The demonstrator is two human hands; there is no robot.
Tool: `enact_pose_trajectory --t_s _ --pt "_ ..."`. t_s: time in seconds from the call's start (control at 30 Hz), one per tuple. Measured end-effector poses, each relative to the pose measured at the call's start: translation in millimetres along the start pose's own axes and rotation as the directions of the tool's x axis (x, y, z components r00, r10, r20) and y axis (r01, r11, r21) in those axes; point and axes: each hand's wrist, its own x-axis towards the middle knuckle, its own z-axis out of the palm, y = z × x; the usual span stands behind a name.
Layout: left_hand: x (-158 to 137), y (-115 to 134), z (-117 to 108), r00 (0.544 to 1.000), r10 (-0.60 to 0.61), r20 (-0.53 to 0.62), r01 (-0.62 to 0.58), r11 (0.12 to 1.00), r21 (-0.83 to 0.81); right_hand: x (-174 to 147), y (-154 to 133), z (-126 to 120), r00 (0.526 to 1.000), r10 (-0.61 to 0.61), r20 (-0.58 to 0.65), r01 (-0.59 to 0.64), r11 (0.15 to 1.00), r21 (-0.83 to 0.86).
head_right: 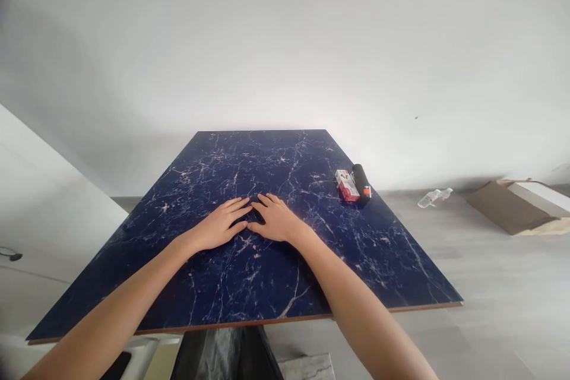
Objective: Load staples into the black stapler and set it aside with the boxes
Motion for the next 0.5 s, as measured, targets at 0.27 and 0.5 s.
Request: enact_pose_trajectory --t_s 0.27,0.5 --pt "1.8 -3.9 1.2 0.999 -0.006 -0.051 0.005 1.000 -0.025 -0.1 -1.5 5.2 1.000 0.006 -0.014 -0.006 1.000 -0.010" --pt "0.4 -5.9 -6.3 0.980 -0.017 -0.200 0.003 0.997 -0.072 2.0 31.1 -27.9 0.923 0.093 -0.374 -0.137 0.986 -0.092"
